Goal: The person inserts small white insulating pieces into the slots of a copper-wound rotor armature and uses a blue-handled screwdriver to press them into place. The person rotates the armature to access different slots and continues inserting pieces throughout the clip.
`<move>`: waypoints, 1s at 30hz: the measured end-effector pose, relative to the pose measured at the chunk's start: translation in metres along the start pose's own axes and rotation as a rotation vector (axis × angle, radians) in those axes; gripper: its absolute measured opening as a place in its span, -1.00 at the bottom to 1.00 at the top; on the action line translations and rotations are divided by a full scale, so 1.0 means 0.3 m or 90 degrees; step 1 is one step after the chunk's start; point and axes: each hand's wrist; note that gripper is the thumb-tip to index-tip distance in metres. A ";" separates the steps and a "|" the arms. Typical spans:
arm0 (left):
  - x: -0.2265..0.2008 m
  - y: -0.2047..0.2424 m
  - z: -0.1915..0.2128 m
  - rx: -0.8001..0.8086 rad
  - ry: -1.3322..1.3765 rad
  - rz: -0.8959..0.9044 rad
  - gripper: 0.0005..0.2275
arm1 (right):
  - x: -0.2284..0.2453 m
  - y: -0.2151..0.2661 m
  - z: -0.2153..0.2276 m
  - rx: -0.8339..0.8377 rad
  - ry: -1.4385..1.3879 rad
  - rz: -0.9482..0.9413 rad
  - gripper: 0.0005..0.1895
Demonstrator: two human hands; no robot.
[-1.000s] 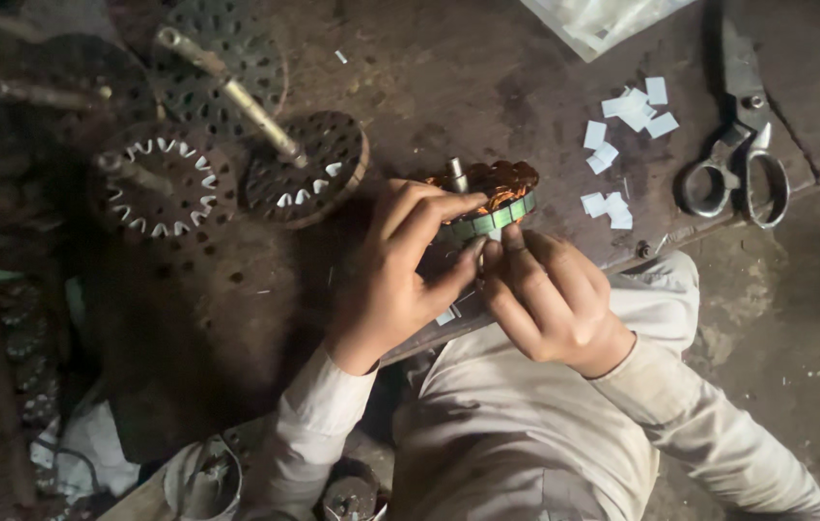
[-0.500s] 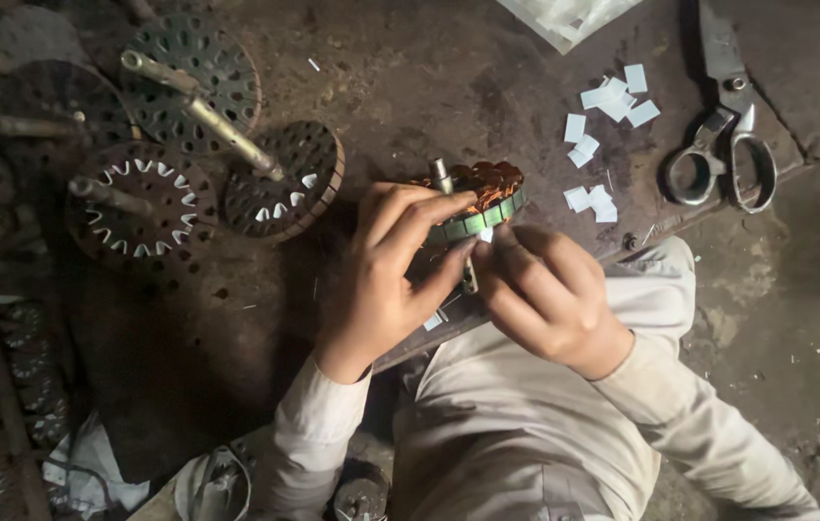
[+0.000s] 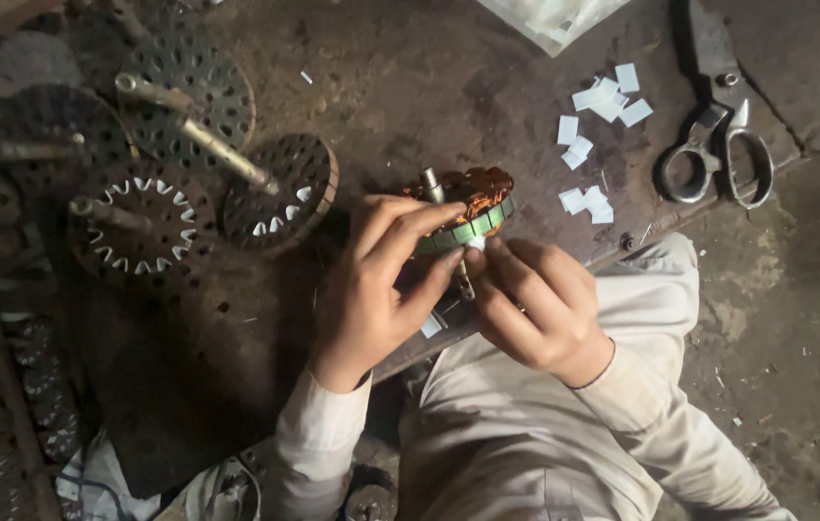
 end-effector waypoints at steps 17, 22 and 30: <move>0.013 0.012 -0.001 0.002 -0.007 -0.029 -0.53 | -0.050 0.016 0.005 -0.003 -0.149 -0.051 -0.74; 0.048 0.041 -0.070 -0.107 -0.119 -0.069 -0.54 | -0.063 0.007 0.025 0.119 -0.304 -0.264 -0.24; 0.086 0.046 -0.091 -0.124 -0.160 -0.150 -0.49 | -0.124 0.009 0.006 0.222 -0.367 -0.259 -0.08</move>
Point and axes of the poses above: each hand's wrist, its own y-axis away from the middle knuckle, its own z-axis out of the back of the hand, x = y × z, and after that the axes turned 1 degree about -z, right-handed
